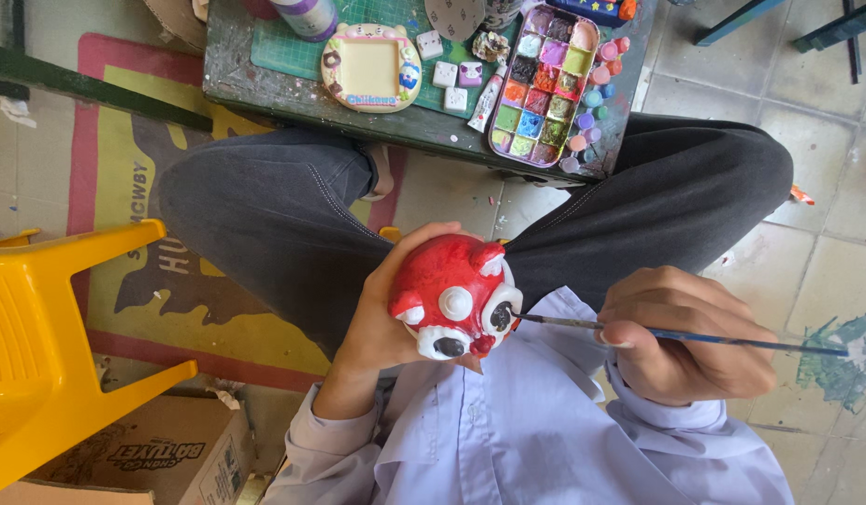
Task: The person sits on the floor holding a clay animal figurine on their lap and paints it with a small brush, dipping the brush into a watercolor palette on the table and painting the face and body details of the figurine.
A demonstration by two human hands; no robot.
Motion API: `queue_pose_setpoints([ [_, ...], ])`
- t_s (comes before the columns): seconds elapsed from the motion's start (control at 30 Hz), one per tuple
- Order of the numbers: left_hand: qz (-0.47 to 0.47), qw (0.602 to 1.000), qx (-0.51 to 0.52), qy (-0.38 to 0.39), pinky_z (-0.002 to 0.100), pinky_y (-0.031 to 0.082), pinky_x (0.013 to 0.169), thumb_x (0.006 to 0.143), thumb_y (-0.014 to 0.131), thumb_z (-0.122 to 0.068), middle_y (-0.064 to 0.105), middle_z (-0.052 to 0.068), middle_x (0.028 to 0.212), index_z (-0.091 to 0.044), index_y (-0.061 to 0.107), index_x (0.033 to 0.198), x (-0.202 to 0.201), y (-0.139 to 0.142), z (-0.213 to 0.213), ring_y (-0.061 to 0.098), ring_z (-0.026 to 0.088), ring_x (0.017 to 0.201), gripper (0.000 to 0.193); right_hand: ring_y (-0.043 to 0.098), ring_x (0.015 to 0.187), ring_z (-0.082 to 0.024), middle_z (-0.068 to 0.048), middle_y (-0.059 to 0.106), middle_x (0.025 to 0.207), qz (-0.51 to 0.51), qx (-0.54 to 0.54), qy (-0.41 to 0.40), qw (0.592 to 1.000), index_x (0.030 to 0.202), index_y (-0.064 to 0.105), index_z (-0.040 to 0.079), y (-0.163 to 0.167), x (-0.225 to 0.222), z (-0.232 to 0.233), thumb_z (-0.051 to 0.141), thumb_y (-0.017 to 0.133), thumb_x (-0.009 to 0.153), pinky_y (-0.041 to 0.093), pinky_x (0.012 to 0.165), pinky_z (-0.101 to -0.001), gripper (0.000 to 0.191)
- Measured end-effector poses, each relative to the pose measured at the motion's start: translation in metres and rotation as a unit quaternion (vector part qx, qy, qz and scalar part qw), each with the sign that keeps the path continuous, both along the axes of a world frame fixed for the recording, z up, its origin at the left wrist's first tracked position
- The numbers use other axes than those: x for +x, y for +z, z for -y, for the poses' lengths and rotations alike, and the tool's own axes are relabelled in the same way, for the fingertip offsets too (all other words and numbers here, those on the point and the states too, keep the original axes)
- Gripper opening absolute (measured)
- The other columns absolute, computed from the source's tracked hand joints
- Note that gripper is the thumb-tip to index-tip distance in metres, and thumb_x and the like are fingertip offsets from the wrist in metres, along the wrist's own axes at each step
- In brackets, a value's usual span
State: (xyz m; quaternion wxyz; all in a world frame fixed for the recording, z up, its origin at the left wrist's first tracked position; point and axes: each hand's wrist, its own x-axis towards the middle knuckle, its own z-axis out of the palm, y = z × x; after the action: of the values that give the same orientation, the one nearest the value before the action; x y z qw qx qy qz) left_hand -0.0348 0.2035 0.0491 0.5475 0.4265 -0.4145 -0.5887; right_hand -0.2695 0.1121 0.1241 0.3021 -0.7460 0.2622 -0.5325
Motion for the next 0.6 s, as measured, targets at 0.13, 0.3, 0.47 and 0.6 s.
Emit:
queue_pose_setpoints([
  [0.13, -0.007, 1.0, -0.001, 0.002, 0.039, 0.055, 0.12, 0.053, 0.105, -0.026, 0.064, 0.013, 0.143, -0.001, 0.045, 0.153, 0.0, 0.0, 0.0, 0.066, 0.022, 0.133, 0.119, 0.063, 0.058, -0.023, -0.014, 0.06, 0.063, 0.013, 0.011, 0.003, 1.0, 0.078, 0.061, -0.01, 0.0, 0.001, -0.001, 0.007, 0.077, 0.095, 0.05, 0.046, -0.0299, 0.03],
  [0.3, -0.001, 1.0, -0.022, 0.01, 0.04, 0.054, 0.121, 0.054, 0.105, -0.023, 0.063, 0.013, 0.145, -0.001, 0.046, 0.154, -0.002, -0.001, 0.0, 0.064, 0.021, 0.13, 0.118, 0.062, 0.058, -0.024, -0.015, 0.06, 0.064, 0.035, 0.008, 0.028, 0.999, 0.08, 0.059, -0.011, 0.001, 0.001, 0.001, 0.011, 0.075, 0.099, 0.051, 0.046, -0.031, 0.034],
  [0.47, -0.027, 1.0, -0.003, 0.002, 0.04, 0.054, 0.121, 0.054, 0.105, -0.026, 0.064, 0.014, 0.144, -0.001, 0.044, 0.154, -0.001, -0.005, -0.002, 0.065, 0.023, 0.134, 0.12, 0.06, 0.052, -0.024, -0.016, 0.056, 0.062, 0.072, -0.047, -0.017, 0.996, 0.077, 0.055, -0.01, -0.012, -0.005, -0.001, 0.026, 0.069, 0.104, 0.052, 0.043, -0.0347, 0.047],
  [0.6, -0.029, 0.999, -0.028, -0.003, 0.039, 0.055, 0.117, 0.055, 0.103, -0.03, 0.067, 0.017, 0.139, 0.0, 0.043, 0.156, 0.004, -0.019, -0.004, 0.069, 0.025, 0.128, 0.121, 0.056, 0.046, -0.02, -0.013, 0.05, 0.054, 0.157, -0.136, -0.065, 0.976, 0.076, 0.039, -0.002, -0.026, -0.009, 0.002, 0.035, 0.058, 0.105, 0.048, 0.042, -0.0372, 0.051],
])
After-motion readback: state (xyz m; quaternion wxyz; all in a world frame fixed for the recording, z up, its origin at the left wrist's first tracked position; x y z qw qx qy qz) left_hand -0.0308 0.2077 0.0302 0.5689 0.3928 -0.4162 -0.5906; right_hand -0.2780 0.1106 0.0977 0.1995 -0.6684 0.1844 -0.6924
